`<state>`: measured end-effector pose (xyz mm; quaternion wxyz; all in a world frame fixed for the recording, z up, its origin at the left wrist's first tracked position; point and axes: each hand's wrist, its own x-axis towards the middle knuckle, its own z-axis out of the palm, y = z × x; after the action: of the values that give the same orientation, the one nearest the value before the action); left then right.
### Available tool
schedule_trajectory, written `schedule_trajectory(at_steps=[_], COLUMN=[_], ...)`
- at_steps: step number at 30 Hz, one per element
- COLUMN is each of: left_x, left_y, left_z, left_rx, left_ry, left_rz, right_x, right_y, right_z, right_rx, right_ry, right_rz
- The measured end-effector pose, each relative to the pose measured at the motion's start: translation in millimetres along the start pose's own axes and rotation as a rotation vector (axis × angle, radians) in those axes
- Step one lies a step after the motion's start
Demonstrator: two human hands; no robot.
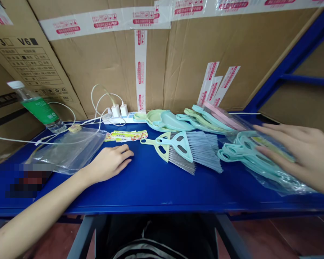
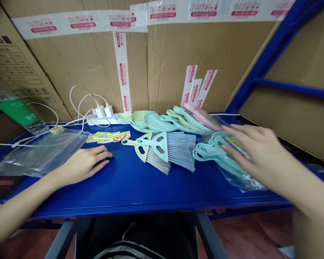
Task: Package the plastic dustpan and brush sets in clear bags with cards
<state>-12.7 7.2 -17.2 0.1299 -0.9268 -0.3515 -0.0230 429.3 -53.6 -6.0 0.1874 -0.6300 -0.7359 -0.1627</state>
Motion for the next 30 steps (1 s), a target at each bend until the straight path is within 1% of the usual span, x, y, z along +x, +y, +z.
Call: schedule_trajectory(at_steps=[2, 4, 5, 8, 9, 11, 13, 15, 18, 22, 25, 27, 30], left_x=[0.0, -0.1, -0.2, -0.3, -0.3, -0.4, -0.6, -0.8, -1.3, -1.4, -1.0, -0.9, -1.5], left_y=[-0.6, -1.1, -1.2, -0.7, -0.3, 0.5, 0.9, 0.7, -0.3, -0.7, -0.2, 0.1, -0.3], left_z=[0.5, 1.1, 1.1, 0.0, -0.7, -2.0, -2.6, -2.0, -0.2, -0.4, -2.2, -2.6, -1.8], left_rx=[0.003, 0.003, 0.004, 0.009, 0.008, -0.001, -0.007, 0.001, 0.010, 0.014, 0.020, 0.020, 0.028], left_ry=[0.009, 0.019, 0.020, 0.004, 0.000, -0.003, -0.003, -0.006, 0.001, 0.015, 0.015, 0.015, 0.019], left_rz=[0.003, 0.016, 0.021, 0.016, 0.010, 0.003, 0.003, 0.005, 0.011, 0.016, 0.019, 0.023, 0.031], right_x=[13.8, 28.7, 36.5, 60.0, 66.8, 76.9, 81.2, 80.2, 74.9, 72.1, 74.6, 77.4, 81.7], right_y=[-37.9, -69.0, -81.8, -111.3, -118.7, -130.6, -139.1, -145.4, -153.7, -162.5, -163.0, -159.6, -151.5], right_z=[-5.5, -5.1, -2.8, 9.7, 14.4, 22.7, 27.8, 29.1, 26.5, 22.4, 20.9, 19.4, 14.4], right_rx=[0.096, 0.175, 0.205, 0.243, 0.217, 0.122, 0.031, -0.019, -0.084, -0.171, -0.169, -0.140, -0.069], right_ry=[0.019, -0.030, -0.075, -0.255, -0.306, -0.389, -0.417, -0.409, -0.409, -0.455, -0.469, -0.445, -0.384], right_rz=[-0.098, -0.172, -0.206, -0.318, -0.336, -0.316, -0.275, -0.262, -0.240, -0.186, -0.202, -0.194, -0.144])
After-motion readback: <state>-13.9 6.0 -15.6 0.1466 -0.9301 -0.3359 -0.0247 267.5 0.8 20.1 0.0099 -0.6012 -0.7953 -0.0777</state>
